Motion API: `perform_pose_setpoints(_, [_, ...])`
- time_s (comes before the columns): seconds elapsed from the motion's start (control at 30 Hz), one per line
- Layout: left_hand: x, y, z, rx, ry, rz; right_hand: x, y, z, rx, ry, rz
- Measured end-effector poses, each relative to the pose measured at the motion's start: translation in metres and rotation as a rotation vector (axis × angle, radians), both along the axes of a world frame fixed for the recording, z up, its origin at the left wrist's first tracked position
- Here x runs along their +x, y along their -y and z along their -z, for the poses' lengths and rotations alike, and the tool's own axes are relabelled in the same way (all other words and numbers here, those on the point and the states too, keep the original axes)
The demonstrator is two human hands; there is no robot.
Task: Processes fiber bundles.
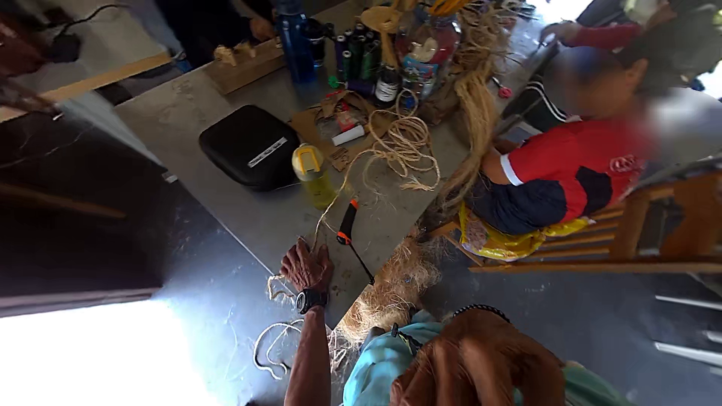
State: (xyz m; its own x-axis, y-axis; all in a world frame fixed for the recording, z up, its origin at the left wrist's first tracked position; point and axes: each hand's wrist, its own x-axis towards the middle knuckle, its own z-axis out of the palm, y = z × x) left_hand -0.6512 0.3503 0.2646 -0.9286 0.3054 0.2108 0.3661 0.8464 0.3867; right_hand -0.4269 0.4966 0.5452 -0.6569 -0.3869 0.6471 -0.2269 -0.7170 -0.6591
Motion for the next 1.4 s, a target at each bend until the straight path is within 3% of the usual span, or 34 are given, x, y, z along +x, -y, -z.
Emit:
perform_pose_setpoints(0.07, [0.001,0.001,-0.001,0.024,-0.014,0.014,0.003,-0.002,-0.001,-0.001,0.067,0.062])
perform_pose_setpoints(0.17, [0.002,0.001,0.003,0.057,-0.057,0.037,0.005,-0.017,0.017,0.195,0.021,0.272])
perform_pose_setpoints(0.37, [0.015,-0.001,-0.002,0.038,-0.13,0.046,0.05,-0.077,0.109,0.61,0.212,0.6])
perform_pose_setpoints(0.57, [0.03,-0.013,-0.007,-0.042,-0.123,-0.052,0.131,-0.143,0.221,0.963,0.923,0.57])
perform_pose_setpoints(0.67, [0.041,-0.017,-0.013,-0.055,-0.111,-0.126,0.182,-0.169,0.276,1.067,1.119,0.545])
perform_pose_setpoints(0.7, [0.042,-0.017,-0.007,-0.074,-0.116,-0.157,0.2,-0.176,0.293,1.104,1.174,0.544])
perform_pose_setpoints(0.77, [0.03,-0.005,0.037,-0.166,-0.226,-0.254,0.232,-0.187,0.324,1.147,1.252,0.545])
perform_pose_setpoints(0.83, [0.02,0.002,0.064,-0.262,-0.268,-0.316,0.254,-0.197,0.337,1.186,1.319,0.473])
perform_pose_setpoints(0.9, [0.03,-0.008,0.045,-0.3,-0.131,-0.335,0.269,-0.202,0.345,1.211,1.4,0.413])
perform_pose_setpoints(0.97, [0.031,-0.012,0.046,-0.249,-0.261,-0.344,0.277,-0.203,0.36,1.239,1.438,0.398])
perform_pose_setpoints(1.07, [0.055,-0.037,0.003,-0.184,-0.115,-0.358,0.284,-0.203,0.383,1.283,1.431,0.369])
perform_pose_setpoints(1.4, [0.052,-0.033,0.004,-0.209,-0.068,-0.38,0.32,-0.209,0.376,1.295,1.469,0.344])
